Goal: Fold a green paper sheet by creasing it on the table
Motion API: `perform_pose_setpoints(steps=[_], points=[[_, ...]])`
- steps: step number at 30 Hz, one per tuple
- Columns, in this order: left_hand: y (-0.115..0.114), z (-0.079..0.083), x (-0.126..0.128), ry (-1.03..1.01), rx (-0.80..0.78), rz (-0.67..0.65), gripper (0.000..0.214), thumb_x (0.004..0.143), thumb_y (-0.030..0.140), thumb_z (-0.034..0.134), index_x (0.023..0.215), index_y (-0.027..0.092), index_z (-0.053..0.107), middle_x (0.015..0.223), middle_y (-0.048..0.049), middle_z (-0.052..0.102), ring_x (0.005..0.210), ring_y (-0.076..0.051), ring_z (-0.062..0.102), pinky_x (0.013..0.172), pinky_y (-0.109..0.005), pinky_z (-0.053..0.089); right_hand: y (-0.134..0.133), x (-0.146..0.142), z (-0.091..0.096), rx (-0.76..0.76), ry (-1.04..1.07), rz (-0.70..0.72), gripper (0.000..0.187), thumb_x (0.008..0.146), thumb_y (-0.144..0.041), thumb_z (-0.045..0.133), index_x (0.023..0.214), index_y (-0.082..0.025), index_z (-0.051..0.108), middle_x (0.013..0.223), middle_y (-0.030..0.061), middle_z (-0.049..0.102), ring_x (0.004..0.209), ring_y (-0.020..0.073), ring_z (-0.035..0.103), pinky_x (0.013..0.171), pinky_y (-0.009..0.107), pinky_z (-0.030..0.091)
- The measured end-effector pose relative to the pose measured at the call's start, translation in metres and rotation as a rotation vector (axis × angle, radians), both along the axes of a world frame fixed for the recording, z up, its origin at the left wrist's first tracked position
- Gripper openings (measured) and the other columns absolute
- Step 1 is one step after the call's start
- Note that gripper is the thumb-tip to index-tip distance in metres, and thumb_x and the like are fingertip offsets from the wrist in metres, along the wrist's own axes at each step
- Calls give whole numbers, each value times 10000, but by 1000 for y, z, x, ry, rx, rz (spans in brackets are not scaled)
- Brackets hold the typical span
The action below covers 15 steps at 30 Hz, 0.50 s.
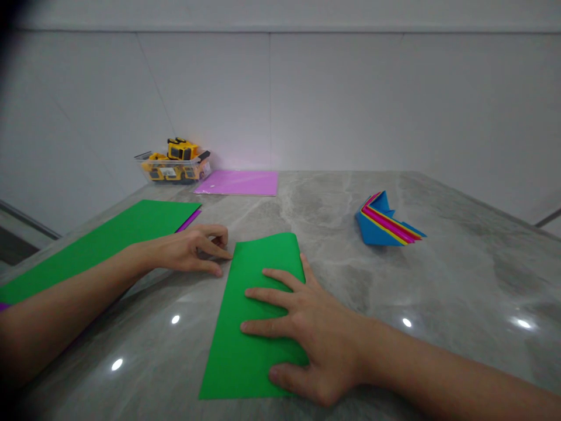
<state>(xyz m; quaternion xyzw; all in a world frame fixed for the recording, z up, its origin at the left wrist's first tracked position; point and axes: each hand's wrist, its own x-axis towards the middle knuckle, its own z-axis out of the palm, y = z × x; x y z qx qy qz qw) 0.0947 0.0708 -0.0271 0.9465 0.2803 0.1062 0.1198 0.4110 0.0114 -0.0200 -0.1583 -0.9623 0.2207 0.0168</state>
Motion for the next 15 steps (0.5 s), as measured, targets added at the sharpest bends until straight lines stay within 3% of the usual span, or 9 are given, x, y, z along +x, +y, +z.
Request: perform_pose_setpoints(steps=[3, 7, 15], points=[[2, -4, -1, -75, -9, -15, 265, 869, 382, 662, 1021, 191, 763, 984, -91, 624, 873, -162, 599, 823, -288, 489, 0, -1, 1, -3, -23, -7, 660, 761, -378, 682, 1398, -354, 511, 1527, 40, 399, 1419, 447, 240, 1076, 747, -49], [6, -13, -2, -166, 9, -34, 250, 958, 257, 522, 986, 139, 741, 969, -117, 654, 879, -159, 632, 826, -278, 500, -1, -1, 2, -19, -15, -8, 650, 759, -379, 682, 1388, -348, 525, 1516, 50, 416, 1415, 449, 248, 1079, 752, 14], [8, -15, -8, -82, 94, -45, 271, 975, 247, 476, 1048, 158, 722, 915, -97, 618, 811, -142, 612, 761, -250, 485, -1, -1, 1, 3, 11, 1, 655, 756, -371, 693, 1389, -335, 528, 1516, 46, 418, 1422, 426, 249, 1121, 694, 46]])
